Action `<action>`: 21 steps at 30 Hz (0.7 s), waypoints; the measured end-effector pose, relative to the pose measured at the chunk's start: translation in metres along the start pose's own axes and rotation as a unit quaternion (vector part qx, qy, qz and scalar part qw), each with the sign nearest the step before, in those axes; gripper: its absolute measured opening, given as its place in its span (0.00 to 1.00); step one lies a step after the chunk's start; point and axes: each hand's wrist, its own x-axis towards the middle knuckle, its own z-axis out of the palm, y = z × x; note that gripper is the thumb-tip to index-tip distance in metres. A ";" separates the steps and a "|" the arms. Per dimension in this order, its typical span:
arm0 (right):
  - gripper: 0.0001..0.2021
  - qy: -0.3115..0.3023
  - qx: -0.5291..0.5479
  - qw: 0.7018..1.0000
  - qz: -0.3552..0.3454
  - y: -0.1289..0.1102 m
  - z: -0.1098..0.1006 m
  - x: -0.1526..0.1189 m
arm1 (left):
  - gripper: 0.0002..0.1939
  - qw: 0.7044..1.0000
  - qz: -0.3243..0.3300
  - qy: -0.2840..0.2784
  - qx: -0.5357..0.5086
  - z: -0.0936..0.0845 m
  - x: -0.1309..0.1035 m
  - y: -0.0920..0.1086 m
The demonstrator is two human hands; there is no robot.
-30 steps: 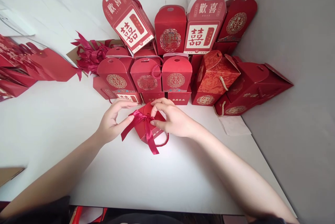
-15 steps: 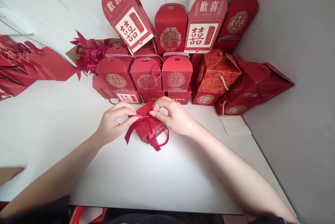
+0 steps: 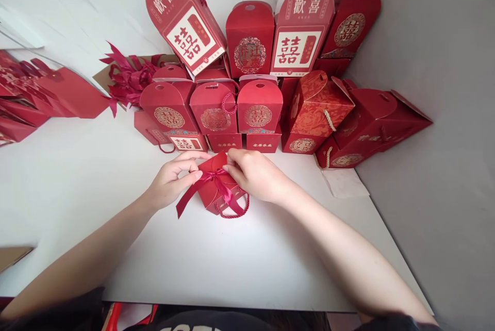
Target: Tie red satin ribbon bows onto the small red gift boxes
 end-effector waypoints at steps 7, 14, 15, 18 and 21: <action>0.10 -0.014 0.091 0.996 -0.009 0.000 -0.004 0.001 | 0.13 1.000 0.012 -0.013 -0.013 0.003 -0.002 -0.002; 0.08 -0.009 0.108 0.992 -0.067 0.005 -0.001 0.003 | 0.14 0.999 0.028 -0.001 -0.045 0.006 -0.002 -0.006; 0.08 -0.008 0.108 0.991 -0.073 0.006 -0.001 0.003 | 0.14 0.999 0.032 0.002 -0.043 0.007 -0.003 -0.005; 0.09 -0.013 0.112 0.991 -0.075 0.008 0.001 0.003 | 0.13 0.998 0.042 0.034 -0.022 0.012 -0.005 -0.002; 0.11 -0.016 0.120 0.990 -0.071 0.010 0.003 0.004 | 0.14 0.989 0.045 0.136 0.036 0.020 -0.009 0.000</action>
